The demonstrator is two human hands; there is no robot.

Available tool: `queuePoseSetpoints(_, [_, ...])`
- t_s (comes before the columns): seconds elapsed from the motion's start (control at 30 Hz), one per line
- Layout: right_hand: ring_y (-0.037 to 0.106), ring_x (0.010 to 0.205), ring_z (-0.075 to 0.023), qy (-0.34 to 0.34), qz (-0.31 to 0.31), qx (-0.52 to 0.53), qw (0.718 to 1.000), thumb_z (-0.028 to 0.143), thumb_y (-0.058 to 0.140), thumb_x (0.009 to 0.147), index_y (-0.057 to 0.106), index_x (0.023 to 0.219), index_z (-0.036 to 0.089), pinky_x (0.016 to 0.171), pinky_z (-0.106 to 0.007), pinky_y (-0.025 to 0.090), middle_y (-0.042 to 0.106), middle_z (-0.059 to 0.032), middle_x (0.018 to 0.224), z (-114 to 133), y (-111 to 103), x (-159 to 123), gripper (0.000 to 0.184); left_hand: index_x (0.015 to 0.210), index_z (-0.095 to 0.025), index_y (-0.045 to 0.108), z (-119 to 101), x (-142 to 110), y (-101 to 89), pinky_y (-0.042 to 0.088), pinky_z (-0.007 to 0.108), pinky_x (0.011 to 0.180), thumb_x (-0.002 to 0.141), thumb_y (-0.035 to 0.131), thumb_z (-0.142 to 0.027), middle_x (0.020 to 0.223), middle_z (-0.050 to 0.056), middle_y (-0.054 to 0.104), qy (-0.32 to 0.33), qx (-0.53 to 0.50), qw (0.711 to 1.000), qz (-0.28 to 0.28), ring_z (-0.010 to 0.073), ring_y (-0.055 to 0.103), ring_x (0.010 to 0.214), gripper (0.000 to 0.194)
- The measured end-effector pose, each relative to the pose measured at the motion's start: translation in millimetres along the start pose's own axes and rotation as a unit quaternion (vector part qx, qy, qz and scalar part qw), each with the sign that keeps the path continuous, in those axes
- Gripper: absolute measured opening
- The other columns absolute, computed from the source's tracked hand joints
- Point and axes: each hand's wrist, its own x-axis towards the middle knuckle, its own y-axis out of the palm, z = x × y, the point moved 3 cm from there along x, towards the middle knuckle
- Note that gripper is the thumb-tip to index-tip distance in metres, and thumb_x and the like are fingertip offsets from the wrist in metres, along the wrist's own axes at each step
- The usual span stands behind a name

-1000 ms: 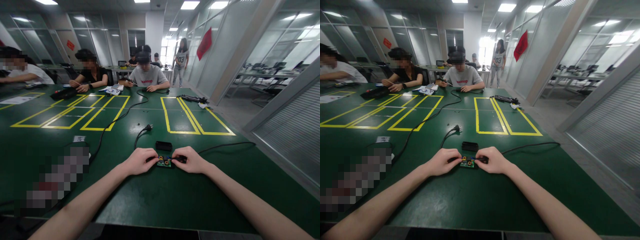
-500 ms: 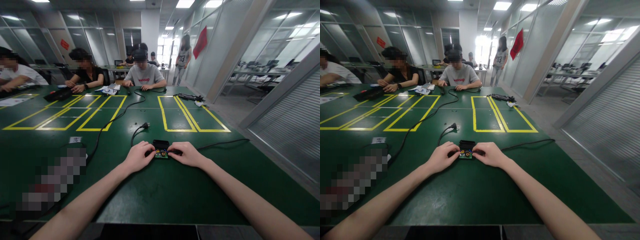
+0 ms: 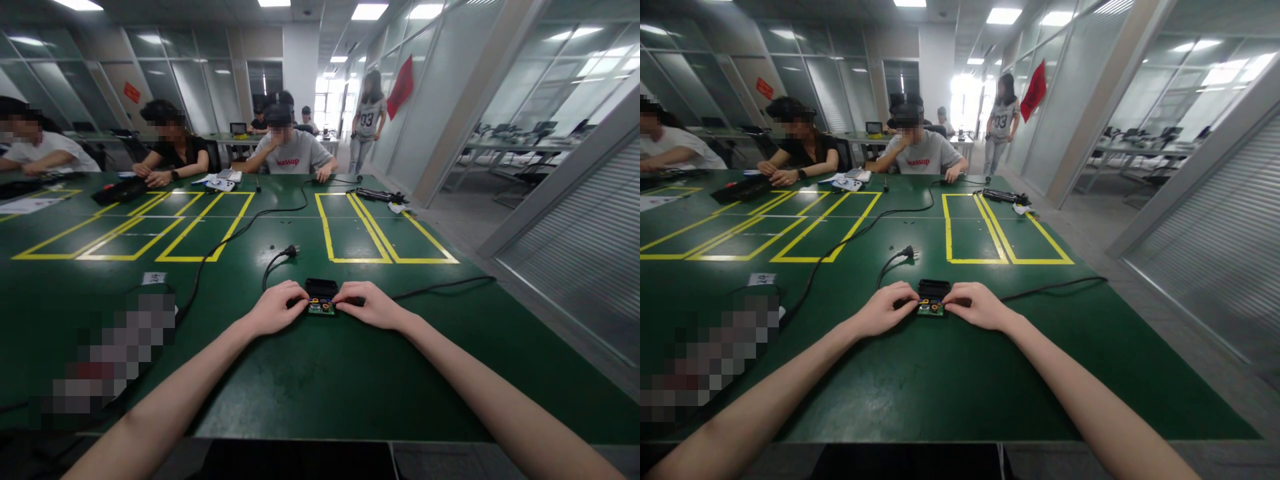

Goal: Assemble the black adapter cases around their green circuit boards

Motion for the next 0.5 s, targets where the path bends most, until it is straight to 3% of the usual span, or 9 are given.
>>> queuePoseSetpoints(0.2, [0.064, 0.069, -0.0161, 0.000, -0.004, -0.007, 1.000, 0.030, 0.064, 0.094, 0.077, 0.096, 0.020, 0.066, -0.029, 0.050, 0.072, -0.0052, 0.085, -1.1, 1.7, -1.3, 0.016, 0.095, -0.019, 0.075, 4.5, -0.3, -0.5, 0.052, 0.026, 0.071, 0.093, 0.062, -0.030, 0.085, 0.003, 0.073, -0.040, -0.028, 0.999, -0.005, 0.0163, 0.065, 0.076, 0.017])
queuePoseSetpoints(0.5, [0.062, 0.068, -0.0158, 0.045, -0.019, 0.027, 0.998, 0.038, 0.064, 0.095, 0.074, 0.092, 0.019, 0.064, -0.028, 0.050, 0.071, -0.0039, 0.081, -5.7, 0.1, -3.2, 0.022, 0.090, -0.020, 0.074, -1.6, -1.1, -2.7, 0.053, 0.028, 0.077, 0.097, 0.059, -0.027, 0.088, 0.004, 0.073, 0.005, 0.010, 1.000, -0.015, 0.0177, 0.067, 0.081, 0.017])
